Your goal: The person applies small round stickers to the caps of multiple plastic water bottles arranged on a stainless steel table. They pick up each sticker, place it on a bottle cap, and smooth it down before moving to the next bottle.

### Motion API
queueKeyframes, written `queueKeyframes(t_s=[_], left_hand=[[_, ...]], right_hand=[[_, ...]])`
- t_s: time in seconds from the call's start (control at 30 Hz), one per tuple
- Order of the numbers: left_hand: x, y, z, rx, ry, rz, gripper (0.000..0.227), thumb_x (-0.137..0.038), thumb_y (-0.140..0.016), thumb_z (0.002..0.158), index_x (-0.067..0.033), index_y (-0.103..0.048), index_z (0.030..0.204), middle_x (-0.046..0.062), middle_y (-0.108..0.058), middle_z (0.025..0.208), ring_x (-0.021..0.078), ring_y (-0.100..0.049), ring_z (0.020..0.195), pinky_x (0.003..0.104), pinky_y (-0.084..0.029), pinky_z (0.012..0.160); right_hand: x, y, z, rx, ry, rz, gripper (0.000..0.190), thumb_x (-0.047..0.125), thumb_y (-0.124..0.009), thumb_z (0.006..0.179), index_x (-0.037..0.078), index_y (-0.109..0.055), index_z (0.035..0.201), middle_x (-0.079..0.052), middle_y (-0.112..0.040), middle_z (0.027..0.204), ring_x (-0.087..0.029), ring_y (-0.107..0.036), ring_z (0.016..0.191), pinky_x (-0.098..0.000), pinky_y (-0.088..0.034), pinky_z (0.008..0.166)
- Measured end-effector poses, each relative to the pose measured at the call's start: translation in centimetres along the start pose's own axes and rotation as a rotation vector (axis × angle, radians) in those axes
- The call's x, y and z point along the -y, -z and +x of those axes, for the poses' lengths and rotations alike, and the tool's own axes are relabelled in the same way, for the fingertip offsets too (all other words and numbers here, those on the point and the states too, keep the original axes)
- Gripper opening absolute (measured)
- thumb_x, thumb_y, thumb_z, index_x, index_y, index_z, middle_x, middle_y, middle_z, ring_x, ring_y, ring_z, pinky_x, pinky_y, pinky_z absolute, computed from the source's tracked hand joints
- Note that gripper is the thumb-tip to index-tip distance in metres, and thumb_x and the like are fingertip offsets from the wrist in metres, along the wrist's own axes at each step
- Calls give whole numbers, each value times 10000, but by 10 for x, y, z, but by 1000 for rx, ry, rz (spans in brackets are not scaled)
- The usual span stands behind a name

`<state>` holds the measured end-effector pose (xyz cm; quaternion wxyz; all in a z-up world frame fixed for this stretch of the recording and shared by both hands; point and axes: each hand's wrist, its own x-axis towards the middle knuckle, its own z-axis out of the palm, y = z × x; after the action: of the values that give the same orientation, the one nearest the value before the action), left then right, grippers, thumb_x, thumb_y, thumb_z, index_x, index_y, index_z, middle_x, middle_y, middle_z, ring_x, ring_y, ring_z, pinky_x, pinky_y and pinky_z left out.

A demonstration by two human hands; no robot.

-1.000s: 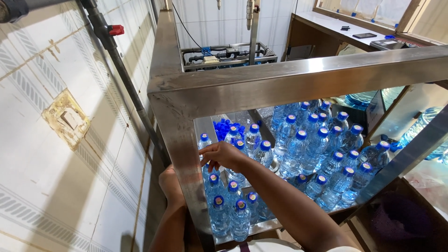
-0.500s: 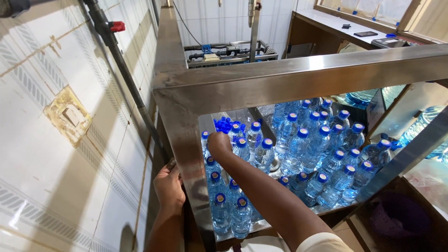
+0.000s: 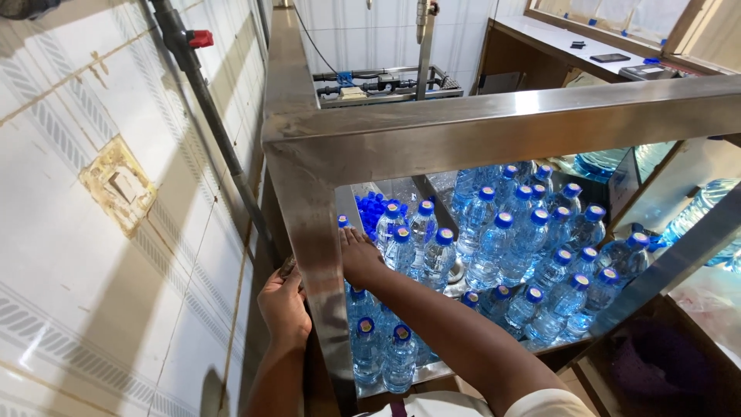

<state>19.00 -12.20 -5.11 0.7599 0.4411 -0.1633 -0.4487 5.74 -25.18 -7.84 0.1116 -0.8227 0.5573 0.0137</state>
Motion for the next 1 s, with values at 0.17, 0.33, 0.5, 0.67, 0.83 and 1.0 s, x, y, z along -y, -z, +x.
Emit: queueKeyframes(t_s=[0.17, 0.33, 0.5, 0.67, 0.83, 1.0], left_hand=[[11, 1, 6, -2, -9, 47, 169, -17, -793, 960, 52, -812, 1112, 103, -801, 1011, 199, -721, 903, 361, -633, 763], [13, 0, 7, -9, 11, 58, 192, -23, -772, 981, 41, -809, 1157, 88, -800, 1048, 189, -721, 917, 350, -628, 773], [46, 21, 39, 128, -57, 84, 163, -109, -862, 1005, 0, -814, 1117, 228, -803, 941, 290, -800, 930, 503, -627, 831], [89, 44, 74, 212, 81, 104, 138, -76, -730, 1052, 6, -779, 1152, 283, -802, 969, 410, -814, 942, 454, -590, 901], [77, 35, 68, 230, 154, 134, 166, -69, -635, 1075, -30, -758, 1180, 247, -800, 1017, 386, -800, 943, 434, -571, 905], [64, 18, 42, 212, 106, 234, 210, -64, -618, 1067, -19, -747, 1226, 230, -784, 1099, 358, -772, 1030, 453, -548, 986]], right_hand=[[-1, 1, 1, 34, -11, -3, 1214, -22, -810, 951, 74, 64, 1786, -74, 123, 1896, -254, 119, 1744, -513, -197, 1369], [-4, -3, 6, 48, -12, -28, 1271, -19, -851, 926, 95, 70, 1794, -57, 204, 1886, -250, 179, 1737, -493, -264, 1353], [4, 65, -51, -530, 233, 667, 460, 227, -603, 1127, 78, -605, 1562, -191, -650, 1490, -435, -628, 1415, -543, -487, 1198], [0, 78, -65, -303, 465, 760, 410, 214, -914, 938, 122, -743, 1299, -94, -778, 1160, -339, -811, 1007, -456, -684, 878], [-6, 77, -77, -347, 522, 727, 185, 145, -901, 970, 114, -786, 1113, -71, -778, 940, -279, -780, 788, -374, -653, 701], [-13, 79, -88, -377, 464, 898, 128, -55, -850, 920, 3, -822, 1030, -192, -815, 865, -278, -804, 755, -404, -644, 752]])
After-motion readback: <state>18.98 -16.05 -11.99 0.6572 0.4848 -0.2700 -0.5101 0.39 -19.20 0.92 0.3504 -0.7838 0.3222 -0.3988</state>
